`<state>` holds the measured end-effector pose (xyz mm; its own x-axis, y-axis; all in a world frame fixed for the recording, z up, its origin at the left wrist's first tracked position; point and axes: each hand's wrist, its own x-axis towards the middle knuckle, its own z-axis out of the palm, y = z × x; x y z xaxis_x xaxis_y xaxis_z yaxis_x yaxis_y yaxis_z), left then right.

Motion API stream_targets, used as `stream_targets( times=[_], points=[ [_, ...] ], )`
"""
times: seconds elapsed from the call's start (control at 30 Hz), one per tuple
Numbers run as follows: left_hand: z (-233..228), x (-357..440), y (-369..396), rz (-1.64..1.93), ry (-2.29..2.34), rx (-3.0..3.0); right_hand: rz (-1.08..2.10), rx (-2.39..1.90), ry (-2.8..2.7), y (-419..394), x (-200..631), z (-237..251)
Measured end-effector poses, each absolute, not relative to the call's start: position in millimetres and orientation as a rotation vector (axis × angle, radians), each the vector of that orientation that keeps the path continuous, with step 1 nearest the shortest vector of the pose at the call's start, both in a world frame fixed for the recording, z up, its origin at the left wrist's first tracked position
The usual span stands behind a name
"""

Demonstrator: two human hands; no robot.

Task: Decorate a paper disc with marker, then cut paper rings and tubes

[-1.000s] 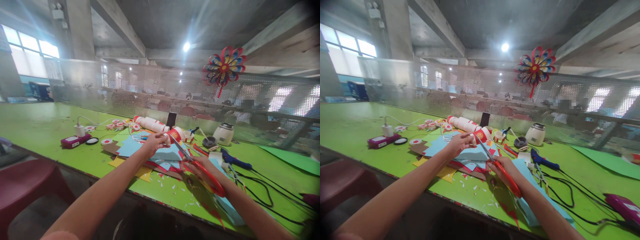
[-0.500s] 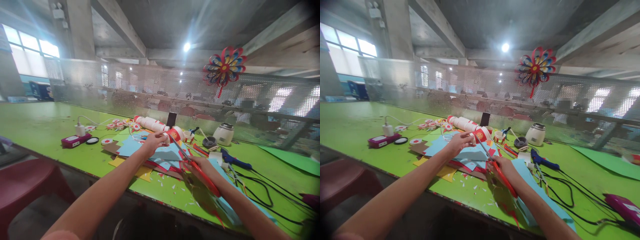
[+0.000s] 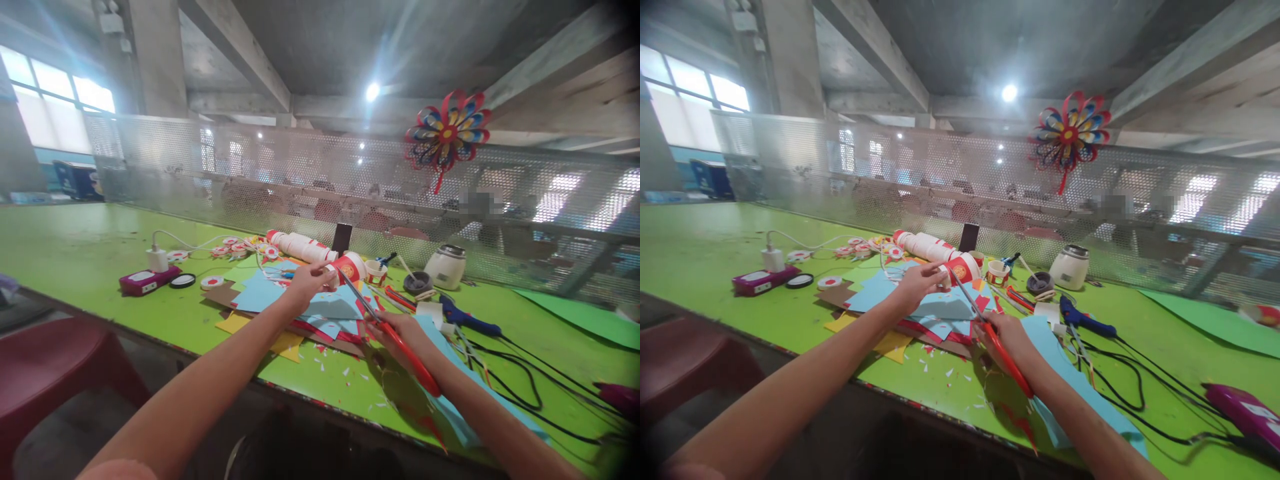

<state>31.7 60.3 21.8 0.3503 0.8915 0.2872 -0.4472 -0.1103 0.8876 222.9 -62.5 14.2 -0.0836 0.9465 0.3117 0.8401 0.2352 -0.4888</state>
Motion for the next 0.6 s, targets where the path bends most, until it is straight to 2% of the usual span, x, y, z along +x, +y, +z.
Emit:
stream_targets(
  times=[0.6],
  points=[
    [16.9,34.5,63.2,1.251,0.545,1.329,0.498,-1.540,-1.975,-76.1,218.6,36.4]
  ],
)
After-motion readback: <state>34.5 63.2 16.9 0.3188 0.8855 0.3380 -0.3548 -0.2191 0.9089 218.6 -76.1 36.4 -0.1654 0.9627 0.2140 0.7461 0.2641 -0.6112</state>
